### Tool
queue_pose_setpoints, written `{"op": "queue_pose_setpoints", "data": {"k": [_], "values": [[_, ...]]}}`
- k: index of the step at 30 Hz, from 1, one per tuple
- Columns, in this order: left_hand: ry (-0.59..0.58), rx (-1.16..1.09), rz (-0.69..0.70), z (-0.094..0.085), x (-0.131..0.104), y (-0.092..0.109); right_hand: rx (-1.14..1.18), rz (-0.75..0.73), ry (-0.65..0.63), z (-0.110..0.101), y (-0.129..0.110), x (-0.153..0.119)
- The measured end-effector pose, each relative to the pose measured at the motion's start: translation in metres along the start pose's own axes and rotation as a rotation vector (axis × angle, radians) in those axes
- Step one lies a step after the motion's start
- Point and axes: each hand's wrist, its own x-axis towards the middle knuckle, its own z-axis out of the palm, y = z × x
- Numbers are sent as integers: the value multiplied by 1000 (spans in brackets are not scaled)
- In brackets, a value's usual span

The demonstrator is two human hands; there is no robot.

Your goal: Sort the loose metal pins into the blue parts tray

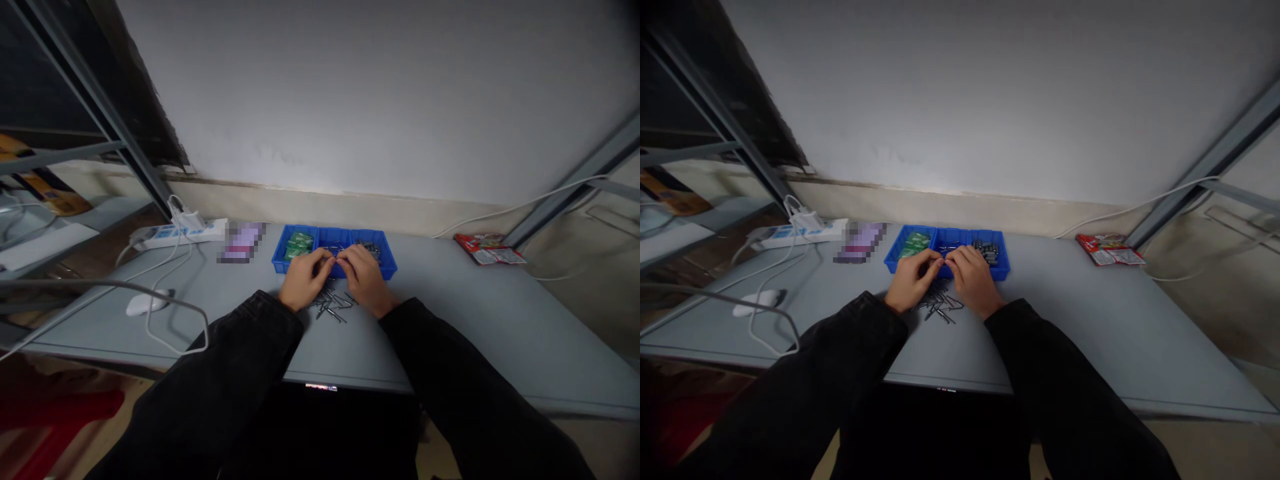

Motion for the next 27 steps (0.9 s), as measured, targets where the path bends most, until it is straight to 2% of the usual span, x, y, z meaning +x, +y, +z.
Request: {"op": "queue_pose_setpoints", "data": {"k": [27], "values": [[3, 0, -4, 0, 0, 0, -6, 18, -15, -2, -2, 0]]}}
